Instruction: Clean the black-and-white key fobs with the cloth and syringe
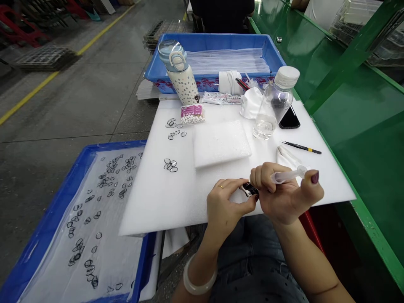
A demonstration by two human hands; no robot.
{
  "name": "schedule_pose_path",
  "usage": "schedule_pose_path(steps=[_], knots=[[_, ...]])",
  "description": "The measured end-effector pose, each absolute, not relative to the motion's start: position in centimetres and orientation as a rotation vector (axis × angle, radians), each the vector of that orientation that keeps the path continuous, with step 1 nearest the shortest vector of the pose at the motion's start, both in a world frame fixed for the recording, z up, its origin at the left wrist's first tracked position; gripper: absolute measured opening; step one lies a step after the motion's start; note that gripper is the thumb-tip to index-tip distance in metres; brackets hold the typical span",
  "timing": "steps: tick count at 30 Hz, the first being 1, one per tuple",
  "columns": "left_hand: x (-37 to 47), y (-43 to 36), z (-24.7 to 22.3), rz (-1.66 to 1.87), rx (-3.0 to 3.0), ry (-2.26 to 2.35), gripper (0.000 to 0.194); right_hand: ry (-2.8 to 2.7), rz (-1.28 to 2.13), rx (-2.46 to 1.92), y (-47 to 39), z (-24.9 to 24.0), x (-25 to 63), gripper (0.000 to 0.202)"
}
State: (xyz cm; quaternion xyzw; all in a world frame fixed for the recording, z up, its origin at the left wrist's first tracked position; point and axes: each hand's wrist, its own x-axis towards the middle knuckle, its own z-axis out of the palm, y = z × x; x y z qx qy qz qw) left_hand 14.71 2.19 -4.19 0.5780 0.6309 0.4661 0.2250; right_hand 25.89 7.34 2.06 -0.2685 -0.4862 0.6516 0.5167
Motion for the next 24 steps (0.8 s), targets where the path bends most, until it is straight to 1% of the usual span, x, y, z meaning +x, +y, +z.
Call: schedule_pose_path(steps=[3,6,8,10,12,13,15,17,21,22,24], knots=[[14.8,2.0,-4.3,1.282,1.613,1.738,0.027,-1.243,1.52,-0.629,8.0,3.5,26.0,0.069],[14.7,1.8,-4.6,1.239,1.698,1.716,0.037,-1.291,1.344,-0.564,10.7,4.4,24.3,0.067],[14.6,1.5,-4.8,1.192,1.774,1.7,0.042,-1.392,1.297,-0.576,13.1,4.2,22.3,0.062],[14.3,1.3,-4.9,1.152,1.837,1.686,0.046,-1.589,1.36,-0.665,15.0,3.4,20.7,0.054],[14.0,1.2,-5.0,1.115,1.887,1.657,0.048,-1.707,1.368,-0.759,15.8,2.7,20.8,0.044],[13.9,1.1,-5.0,1.099,1.91,1.643,0.049,-1.714,1.318,-0.785,15.8,2.5,21.5,0.039],[13.7,1.1,-5.2,1.081,1.948,1.632,0.049,-1.665,1.138,-0.823,15.3,2.1,24.3,0.029],[13.8,1.1,-5.4,1.089,1.984,1.641,0.045,-1.632,0.896,-0.983,14.8,1.7,27.8,0.021],[14.3,1.1,-5.5,1.089,2.001,1.678,0.04,-1.829,0.363,-1.649,15.2,-0.5,33.0,0.025],[14.4,1.0,-5.4,1.086,1.99,1.682,0.041,-1.908,0.293,-1.74,15.4,-1.1,33.6,0.023],[13.9,0.8,-5.0,1.089,1.95,1.648,0.043,-1.994,0.298,-1.758,15.7,-1.9,34.2,0.018]])
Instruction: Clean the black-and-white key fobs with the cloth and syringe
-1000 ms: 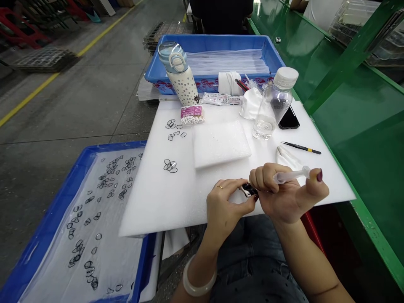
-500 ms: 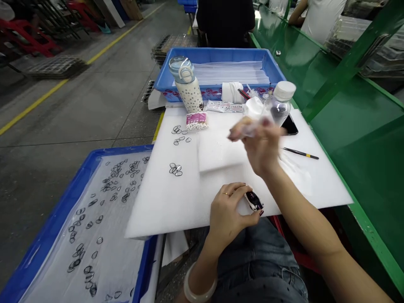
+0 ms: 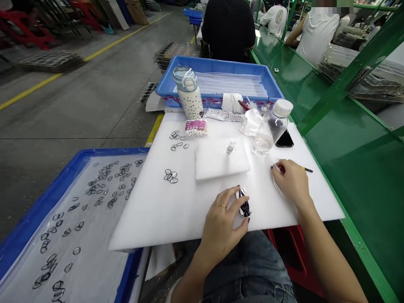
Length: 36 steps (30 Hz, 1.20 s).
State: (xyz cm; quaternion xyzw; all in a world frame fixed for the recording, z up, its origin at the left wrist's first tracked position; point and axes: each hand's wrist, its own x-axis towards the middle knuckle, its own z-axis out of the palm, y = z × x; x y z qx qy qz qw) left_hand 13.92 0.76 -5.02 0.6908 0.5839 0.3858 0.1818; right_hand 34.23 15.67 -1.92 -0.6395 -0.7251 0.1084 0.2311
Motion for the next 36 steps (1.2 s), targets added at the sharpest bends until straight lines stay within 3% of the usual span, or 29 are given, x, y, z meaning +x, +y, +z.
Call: schedule_pose_path(steps=[4,6,12,16,19,24,31,36], knots=[[9.7,-0.2,-3.9,1.103,1.876,1.569,0.037,-1.693,0.722,-1.651,15.5,-1.7,35.3,0.013],[6.1,-0.4,-3.5,1.08,1.868,1.792,0.029,-1.526,0.917,-1.628,15.3,-1.3,36.2,0.013],[-2.7,1.6,-3.5,0.598,1.872,2.362,0.044,-1.678,0.752,-1.628,14.3,-1.9,38.4,0.041],[-3.6,2.9,-3.8,0.387,1.93,2.337,0.046,-1.511,0.837,-1.498,13.8,-2.8,40.6,0.035],[-3.3,3.1,-4.0,0.414,1.953,2.38,0.047,-1.195,0.841,-1.464,13.8,-3.4,42.5,0.024],[-3.9,3.4,-4.5,0.513,1.992,2.398,0.045,-0.681,0.856,-1.094,13.9,-2.3,43.9,0.023],[-4.6,4.4,-4.6,0.519,1.962,2.357,0.042,-0.667,1.189,-0.957,12.8,-0.4,42.5,0.048],[-4.2,4.6,-4.5,0.622,1.873,2.316,0.039,-0.693,1.171,-1.022,12.6,-1.0,42.1,0.044]])
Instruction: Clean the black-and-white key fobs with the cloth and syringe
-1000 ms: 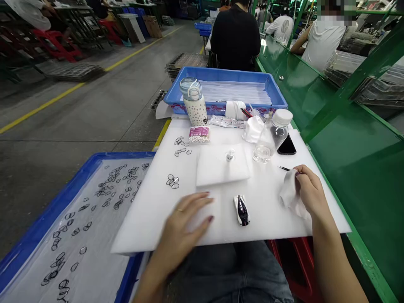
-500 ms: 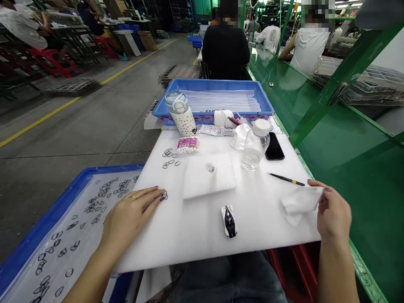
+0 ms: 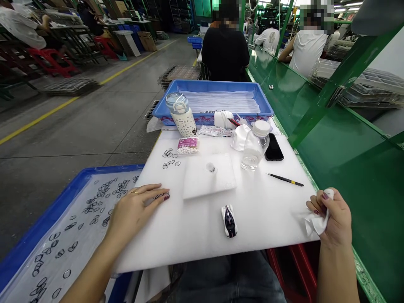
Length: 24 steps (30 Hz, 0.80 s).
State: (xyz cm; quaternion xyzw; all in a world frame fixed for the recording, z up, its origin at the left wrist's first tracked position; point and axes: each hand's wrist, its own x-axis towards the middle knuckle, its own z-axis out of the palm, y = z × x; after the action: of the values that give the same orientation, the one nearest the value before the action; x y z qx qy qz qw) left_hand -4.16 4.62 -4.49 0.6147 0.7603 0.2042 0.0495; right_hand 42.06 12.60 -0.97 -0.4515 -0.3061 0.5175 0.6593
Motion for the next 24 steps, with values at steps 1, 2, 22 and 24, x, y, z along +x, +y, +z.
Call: schedule_pose_path(steps=[1,2,22,24], knots=[[-4.0,4.7,-4.4,0.669,1.846,2.298,0.039,-0.698,1.161,-1.034,12.6,-1.0,42.0,0.043],[-3.8,4.8,-4.2,0.721,1.819,2.277,0.039,-0.699,1.159,-1.039,12.5,-1.0,42.0,0.043],[-0.2,2.2,-1.6,1.239,1.468,2.036,0.026,-0.979,1.055,-1.155,11.8,-1.6,41.7,0.03],[0.3,1.8,-1.4,1.204,1.588,2.001,0.026,-0.994,1.041,-1.172,12.3,-0.9,41.4,0.03]])
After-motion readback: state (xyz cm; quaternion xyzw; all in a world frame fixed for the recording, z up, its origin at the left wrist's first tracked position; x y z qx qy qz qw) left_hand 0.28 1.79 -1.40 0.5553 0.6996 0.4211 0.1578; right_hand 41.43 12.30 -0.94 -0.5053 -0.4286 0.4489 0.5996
